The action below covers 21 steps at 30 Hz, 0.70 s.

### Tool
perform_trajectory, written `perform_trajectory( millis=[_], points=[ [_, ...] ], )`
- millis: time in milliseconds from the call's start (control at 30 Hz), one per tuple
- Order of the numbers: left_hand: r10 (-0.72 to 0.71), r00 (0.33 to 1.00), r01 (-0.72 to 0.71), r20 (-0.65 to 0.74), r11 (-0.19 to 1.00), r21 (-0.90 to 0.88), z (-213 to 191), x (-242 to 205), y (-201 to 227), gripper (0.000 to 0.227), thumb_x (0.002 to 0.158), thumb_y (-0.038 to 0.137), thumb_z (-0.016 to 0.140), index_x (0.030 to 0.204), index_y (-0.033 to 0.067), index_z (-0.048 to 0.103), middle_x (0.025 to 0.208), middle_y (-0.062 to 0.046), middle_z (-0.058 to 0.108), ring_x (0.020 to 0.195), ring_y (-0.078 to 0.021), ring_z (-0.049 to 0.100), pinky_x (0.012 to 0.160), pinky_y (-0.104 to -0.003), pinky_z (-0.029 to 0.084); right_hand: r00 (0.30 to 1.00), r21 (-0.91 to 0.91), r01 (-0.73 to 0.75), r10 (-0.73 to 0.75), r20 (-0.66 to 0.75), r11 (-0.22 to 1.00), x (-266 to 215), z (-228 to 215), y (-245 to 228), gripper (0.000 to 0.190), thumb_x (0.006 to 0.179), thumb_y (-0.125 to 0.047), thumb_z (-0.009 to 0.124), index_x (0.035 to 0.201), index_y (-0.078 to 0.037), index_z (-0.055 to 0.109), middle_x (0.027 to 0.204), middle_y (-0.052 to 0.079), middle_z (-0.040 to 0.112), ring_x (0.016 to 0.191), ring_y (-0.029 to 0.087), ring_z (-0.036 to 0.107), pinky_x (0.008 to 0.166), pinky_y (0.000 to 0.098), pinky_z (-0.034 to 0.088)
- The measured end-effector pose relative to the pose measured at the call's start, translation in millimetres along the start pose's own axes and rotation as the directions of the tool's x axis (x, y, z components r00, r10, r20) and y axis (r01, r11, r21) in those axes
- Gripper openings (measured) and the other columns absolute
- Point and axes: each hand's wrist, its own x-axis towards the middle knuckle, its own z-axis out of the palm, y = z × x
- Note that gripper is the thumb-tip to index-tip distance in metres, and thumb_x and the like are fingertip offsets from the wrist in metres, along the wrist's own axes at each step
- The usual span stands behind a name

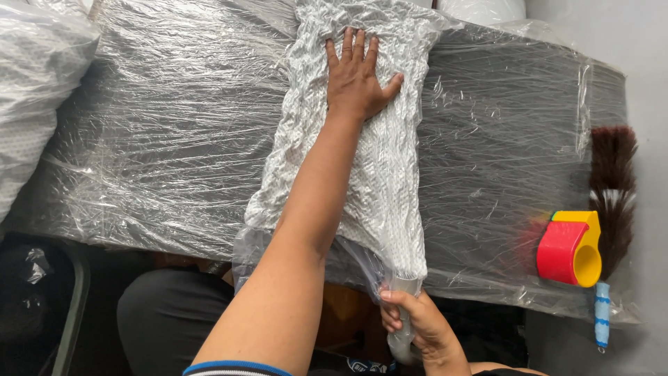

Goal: Vacuum sealing a pillow inside a plastic bag using a vacuum cleaner and tape.

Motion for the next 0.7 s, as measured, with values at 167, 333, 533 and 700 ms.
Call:
perform_trajectory(
  millis=[167, 333, 533, 700],
  points=[
    [0.001, 1.0, -0.002, 0.007, 1.0, 0.011, -3, -2, 0, 0.094, 0.092, 0.078, 0.02, 0.158, 0.0116, 0.028, 0.167, -0.013, 0.02, 0.152, -0.03, -0.001, 0.121, -0.059, -0.006, 1.0, -0.002, 0.006, -0.006, 0.011, 1.0, 1, 0, 1, 0.018, 0.086, -0.005, 0.067, 0.099, 0.006, 0.065, 0.05, 0.005, 0.049, 0.038, 0.012, 0.043, 0.038, 0.0276, 0.039],
    [0.008, 0.999, -0.008, -0.032, 1.0, 0.018, -3, -3, 1, 0.092, 0.093, 0.076, 0.021, 0.157, 0.0111, 0.031, 0.165, -0.014, 0.026, 0.153, -0.0326, 0.006, 0.121, -0.059, -0.004, 1.0, -0.005, -0.017, 0.017, -0.021, 1.0, 2, -3, 3, 0.019, 0.085, -0.007, 0.068, 0.1, 0.005, 0.066, 0.049, 0.004, 0.047, 0.039, 0.012, 0.042, 0.039, 0.0281, 0.038],
    [0.087, 0.989, -0.122, 0.12, 0.939, 0.323, -32, 17, 1, 0.098, 0.094, 0.088, 0.02, 0.149, 0.0115, 0.046, 0.154, -0.017, 0.045, 0.14, -0.0374, 0.041, 0.103, -0.06, 0.037, 0.999, 0.005, -0.034, 0.034, -0.013, 0.999, 2, 0, -1, 0.021, 0.085, -0.005, 0.068, 0.102, 0.006, 0.064, 0.05, 0.005, 0.048, 0.038, 0.013, 0.043, 0.04, 0.0284, 0.039],
    [0.169, 0.979, -0.161, -0.111, 0.984, 0.078, -52, 47, -37, 0.083, 0.099, 0.082, 0.042, 0.142, 0.0114, 0.044, 0.137, -0.013, 0.044, 0.127, -0.03, 0.037, 0.111, -0.051, 0.018, 1.0, -0.005, -0.027, 0.027, 0.009, 1.0, -1, -2, 1, 0.014, 0.085, -0.006, 0.069, 0.093, 0.005, 0.065, 0.05, 0.005, 0.047, 0.039, 0.014, 0.044, 0.04, 0.0302, 0.041]
  ],
)
